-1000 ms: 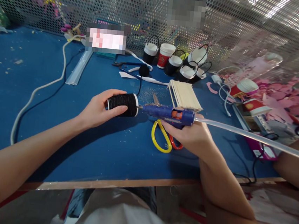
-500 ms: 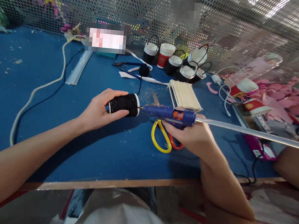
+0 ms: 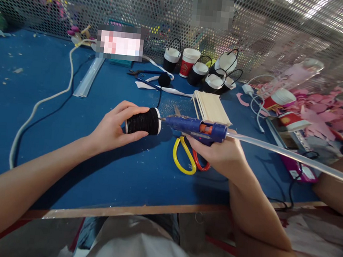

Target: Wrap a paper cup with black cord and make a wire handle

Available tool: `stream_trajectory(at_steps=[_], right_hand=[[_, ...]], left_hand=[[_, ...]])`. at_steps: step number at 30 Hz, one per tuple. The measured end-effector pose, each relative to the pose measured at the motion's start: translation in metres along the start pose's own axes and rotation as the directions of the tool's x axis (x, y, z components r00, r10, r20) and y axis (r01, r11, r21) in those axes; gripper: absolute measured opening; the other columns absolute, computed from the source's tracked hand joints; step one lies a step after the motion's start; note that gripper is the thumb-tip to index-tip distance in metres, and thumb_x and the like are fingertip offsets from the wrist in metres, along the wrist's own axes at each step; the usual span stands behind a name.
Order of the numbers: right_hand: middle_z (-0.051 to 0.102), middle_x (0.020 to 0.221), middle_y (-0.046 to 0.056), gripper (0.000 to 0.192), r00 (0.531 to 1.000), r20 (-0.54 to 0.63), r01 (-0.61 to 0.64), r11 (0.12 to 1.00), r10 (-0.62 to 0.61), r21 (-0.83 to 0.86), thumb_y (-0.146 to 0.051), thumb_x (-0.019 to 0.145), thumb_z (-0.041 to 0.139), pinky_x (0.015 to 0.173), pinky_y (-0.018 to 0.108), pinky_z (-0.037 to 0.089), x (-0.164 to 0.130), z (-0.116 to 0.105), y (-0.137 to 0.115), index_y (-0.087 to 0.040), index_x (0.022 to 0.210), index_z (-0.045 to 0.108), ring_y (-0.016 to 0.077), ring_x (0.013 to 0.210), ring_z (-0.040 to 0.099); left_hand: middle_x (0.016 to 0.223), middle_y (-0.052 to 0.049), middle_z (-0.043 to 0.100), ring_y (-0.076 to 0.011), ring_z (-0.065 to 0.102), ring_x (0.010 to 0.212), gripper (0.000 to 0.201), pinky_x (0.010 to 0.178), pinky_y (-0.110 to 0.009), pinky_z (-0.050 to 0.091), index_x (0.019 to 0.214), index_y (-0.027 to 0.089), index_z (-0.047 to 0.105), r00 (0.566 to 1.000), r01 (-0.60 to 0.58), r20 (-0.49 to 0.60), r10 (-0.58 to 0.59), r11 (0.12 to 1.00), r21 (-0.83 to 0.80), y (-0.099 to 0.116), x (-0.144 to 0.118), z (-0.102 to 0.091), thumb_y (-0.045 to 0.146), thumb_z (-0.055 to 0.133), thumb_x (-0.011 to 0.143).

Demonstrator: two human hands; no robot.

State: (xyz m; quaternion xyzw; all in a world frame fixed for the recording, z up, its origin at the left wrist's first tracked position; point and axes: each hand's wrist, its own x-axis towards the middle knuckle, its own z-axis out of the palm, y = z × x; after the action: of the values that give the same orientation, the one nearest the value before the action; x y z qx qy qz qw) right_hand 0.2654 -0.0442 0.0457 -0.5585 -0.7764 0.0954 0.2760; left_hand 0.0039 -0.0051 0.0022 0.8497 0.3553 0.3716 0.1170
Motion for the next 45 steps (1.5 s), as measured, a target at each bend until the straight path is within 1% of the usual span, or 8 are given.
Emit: stream_trajectory(at_steps=[8,14,21,25,31,38,42,45], right_hand=[[0.058,0.058,0.003,0.011,0.998,-0.012,0.059,0.997,-0.060,-0.044,-0.027,0.074,0.057,0.053,0.029,0.043,0.0031,-0.0027,-0.0041,-0.018,0.069,0.061,0.0159,0.055,0.055],[0.060,0.060,0.004,0.012,0.998,-0.017,0.063,0.997,-0.063,-0.045,-0.027,0.075,0.055,0.054,0.029,0.043,0.0040,-0.0034,-0.0050,-0.018,0.069,0.061,0.0158,0.055,0.055],[0.061,0.062,0.004,0.016,0.999,-0.019,0.035,0.999,-0.035,-0.028,-0.031,0.075,0.056,0.056,0.029,0.044,0.0050,-0.0009,-0.0012,-0.019,0.065,0.059,0.0164,0.058,0.058],[0.062,0.061,0.003,0.016,0.999,-0.030,0.027,0.999,-0.027,-0.026,-0.032,0.075,0.056,0.055,0.029,0.044,0.0061,-0.0006,-0.0010,-0.019,0.067,0.061,0.0173,0.058,0.058],[0.063,0.062,0.005,0.013,1.000,-0.005,0.028,0.998,-0.028,-0.053,-0.027,0.075,0.056,0.056,0.030,0.044,0.0077,-0.0026,-0.0040,-0.018,0.070,0.064,0.0175,0.058,0.058],[0.062,0.061,0.005,0.015,1.000,-0.014,0.023,1.000,-0.023,0.004,-0.029,0.075,0.056,0.055,0.030,0.043,0.0050,-0.0037,-0.0042,-0.018,0.068,0.063,0.0175,0.058,0.058],[0.061,0.061,0.004,0.011,0.999,-0.015,0.035,0.999,-0.035,-0.004,-0.027,0.074,0.057,0.055,0.030,0.044,0.0041,-0.0054,-0.0057,-0.020,0.071,0.064,0.0182,0.060,0.058],[0.060,0.059,0.004,0.011,0.999,-0.008,0.042,0.999,-0.043,-0.017,-0.027,0.074,0.056,0.054,0.030,0.044,0.0036,-0.0067,-0.0067,-0.020,0.071,0.064,0.0182,0.059,0.057]], left_hand=[[0.113,-0.010,0.052,-0.0200,0.052,0.104,0.048,0.088,-0.036,0.046,0.120,0.020,0.048,0.998,-0.070,0.013,0.069,0.997,0.045,0.0018,-0.0011,0.0003,0.032,0.063,0.076],[0.115,-0.011,0.050,-0.0219,0.051,0.106,0.049,0.089,-0.038,0.046,0.122,0.021,0.047,0.994,-0.110,0.031,0.107,0.990,0.089,0.0029,-0.0022,0.0002,0.032,0.062,0.077],[0.120,-0.013,0.048,-0.0250,0.049,0.110,0.050,0.091,-0.041,0.046,0.123,0.023,0.047,0.988,-0.147,0.051,0.143,0.984,0.103,0.0046,-0.0026,0.0022,0.034,0.063,0.076],[0.122,-0.012,0.048,-0.0253,0.049,0.111,0.048,0.092,-0.042,0.045,0.121,0.026,0.049,0.991,-0.128,0.061,0.123,0.988,0.090,0.0060,-0.0031,0.0032,0.034,0.063,0.076],[0.126,-0.011,0.046,-0.0250,0.047,0.113,0.044,0.093,-0.042,0.043,0.120,0.028,0.050,0.989,-0.125,0.091,0.116,0.987,0.105,0.0043,-0.0051,0.0038,0.033,0.061,0.077],[0.122,-0.012,0.048,-0.0243,0.048,0.113,0.045,0.094,-0.042,0.043,0.120,0.024,0.049,0.994,-0.098,0.062,0.093,0.991,0.088,0.0064,-0.0023,0.0015,0.033,0.061,0.078],[0.121,-0.012,0.048,-0.0236,0.048,0.112,0.047,0.093,-0.041,0.044,0.121,0.023,0.048,0.995,-0.086,0.047,0.084,0.995,0.055,0.0068,-0.0018,0.0006,0.033,0.061,0.077],[0.120,-0.011,0.049,-0.0233,0.049,0.111,0.048,0.093,-0.040,0.044,0.122,0.024,0.048,0.998,-0.057,0.041,0.055,0.998,0.036,0.0064,-0.0021,0.0006,0.034,0.062,0.077]])
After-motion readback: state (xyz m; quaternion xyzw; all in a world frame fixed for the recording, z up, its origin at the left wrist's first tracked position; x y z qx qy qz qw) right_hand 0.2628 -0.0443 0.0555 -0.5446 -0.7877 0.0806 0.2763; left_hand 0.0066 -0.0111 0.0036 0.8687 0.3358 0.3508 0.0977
